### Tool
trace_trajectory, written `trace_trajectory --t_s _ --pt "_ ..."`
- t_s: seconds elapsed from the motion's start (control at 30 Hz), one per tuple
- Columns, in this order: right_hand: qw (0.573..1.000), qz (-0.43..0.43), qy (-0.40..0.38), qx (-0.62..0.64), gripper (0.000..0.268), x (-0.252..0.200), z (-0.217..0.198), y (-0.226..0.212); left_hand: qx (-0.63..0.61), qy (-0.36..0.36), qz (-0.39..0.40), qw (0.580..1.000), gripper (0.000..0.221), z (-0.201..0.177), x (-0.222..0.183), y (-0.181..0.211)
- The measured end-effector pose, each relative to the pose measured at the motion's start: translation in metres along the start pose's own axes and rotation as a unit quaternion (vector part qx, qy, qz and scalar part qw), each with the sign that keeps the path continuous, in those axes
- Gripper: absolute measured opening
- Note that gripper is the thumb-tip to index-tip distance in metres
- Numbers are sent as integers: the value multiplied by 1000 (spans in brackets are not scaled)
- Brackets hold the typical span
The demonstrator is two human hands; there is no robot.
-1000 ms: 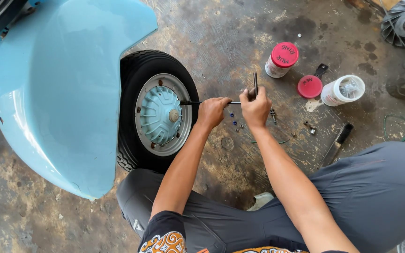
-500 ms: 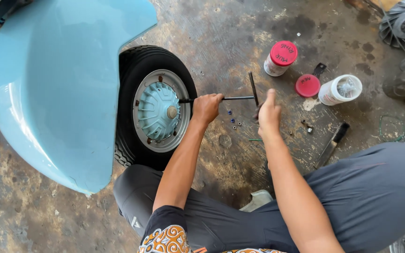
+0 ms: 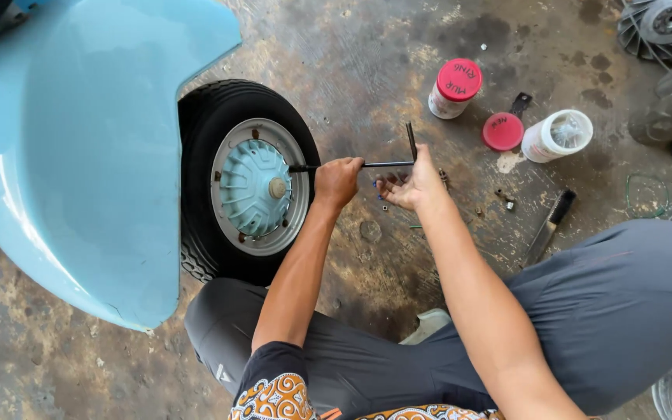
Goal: Removing bolts from a scooter wheel rim with a T-wrench and separating the tire from the rim.
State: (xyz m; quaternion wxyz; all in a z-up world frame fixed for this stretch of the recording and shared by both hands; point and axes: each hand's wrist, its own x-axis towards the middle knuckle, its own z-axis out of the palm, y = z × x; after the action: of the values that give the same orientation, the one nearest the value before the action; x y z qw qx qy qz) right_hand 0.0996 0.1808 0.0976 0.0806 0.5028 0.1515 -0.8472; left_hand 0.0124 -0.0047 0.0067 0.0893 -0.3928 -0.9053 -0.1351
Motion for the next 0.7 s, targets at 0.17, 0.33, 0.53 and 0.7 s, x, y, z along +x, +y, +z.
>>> trace_trajectory --t_s 0.17,0.33,0.53,0.7 --pt "1000 25 15 -4 67 -5 6 -16 -29 -32 -13 999 16 -14 -1 2" --pt "999 19 -4 -46 56 -16 8 -24 -52 -64 -16 996 20 -30 5 0" --pt "981 -61 -58 -176 19 -8 -12 -30 -51 -84 -33 995 20 -25 4 -6" --pt "932 -161 -73 -316 30 -44 -4 -24 -33 -47 -27 998 28 -35 -8 -23"
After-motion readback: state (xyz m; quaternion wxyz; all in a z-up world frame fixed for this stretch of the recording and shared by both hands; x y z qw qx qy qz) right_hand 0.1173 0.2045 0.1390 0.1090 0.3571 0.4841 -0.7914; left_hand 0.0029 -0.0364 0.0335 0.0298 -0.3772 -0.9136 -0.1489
